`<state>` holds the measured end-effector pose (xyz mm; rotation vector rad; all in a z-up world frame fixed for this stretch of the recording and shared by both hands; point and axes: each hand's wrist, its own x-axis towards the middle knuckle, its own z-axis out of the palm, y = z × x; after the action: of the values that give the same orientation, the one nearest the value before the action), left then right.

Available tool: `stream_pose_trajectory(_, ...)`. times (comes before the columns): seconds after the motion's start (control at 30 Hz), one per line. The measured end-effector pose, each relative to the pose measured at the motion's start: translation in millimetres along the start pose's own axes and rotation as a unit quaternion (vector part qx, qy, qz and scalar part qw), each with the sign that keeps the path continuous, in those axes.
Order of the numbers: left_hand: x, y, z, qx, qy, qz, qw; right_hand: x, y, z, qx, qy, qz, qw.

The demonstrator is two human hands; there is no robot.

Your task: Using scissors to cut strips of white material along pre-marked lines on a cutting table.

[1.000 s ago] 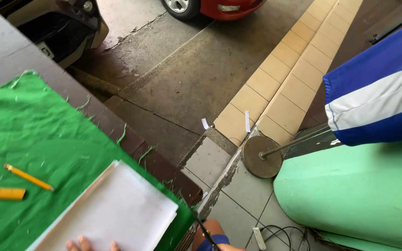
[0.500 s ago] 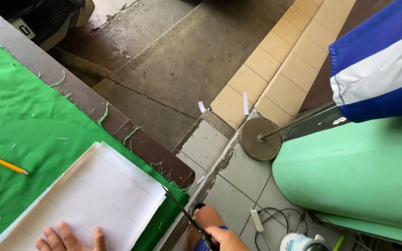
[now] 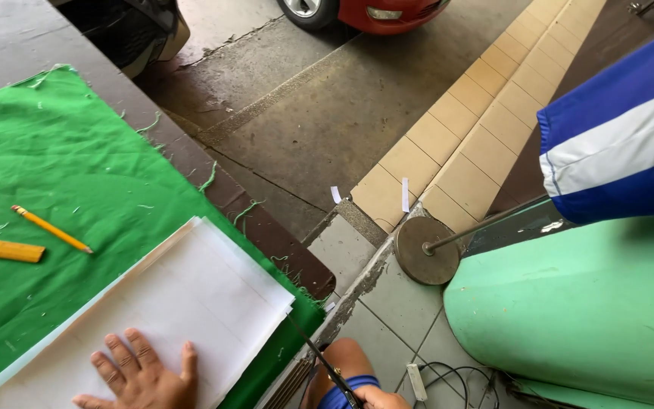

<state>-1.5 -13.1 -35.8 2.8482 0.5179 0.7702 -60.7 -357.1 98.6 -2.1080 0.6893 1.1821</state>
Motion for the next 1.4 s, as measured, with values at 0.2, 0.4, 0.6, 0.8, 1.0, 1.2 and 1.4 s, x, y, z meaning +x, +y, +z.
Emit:
stream_pose_trajectory(0.2,-5,-12,9,-0.025,-0.166,-0.064,0.984,19,23,9,0.076,-0.018,-0.188,0.979)
stream_pose_trajectory(0.4,14,3,-20,0.000,-0.174,-0.057,0.983,30,45,-5,0.139,-0.022,-0.167,0.976)
stream_pose_trajectory(0.6,13,7,-24,0.036,-0.209,-0.067,0.975,34,61,-31,0.125,-0.047,-0.121,0.984)
stream_pose_trajectory(0.8,16,8,-29,0.045,-0.244,-0.077,0.966,47,23,-47,0.080,-0.110,-0.122,0.983)
stream_pose_trajectory(1.0,20,10,-33,0.048,-0.264,-0.087,0.959,61,-6,-37,0.078,-0.131,-0.145,0.978)
stream_pose_trajectory(1.2,22,10,-34,0.053,-0.276,-0.086,0.956,66,-15,-33,0.062,-0.108,-0.143,0.982)
stream_pose_trajectory(1.4,21,11,-35,0.060,-0.272,-0.084,0.957,67,-11,-31,0.055,-0.093,-0.166,0.980)
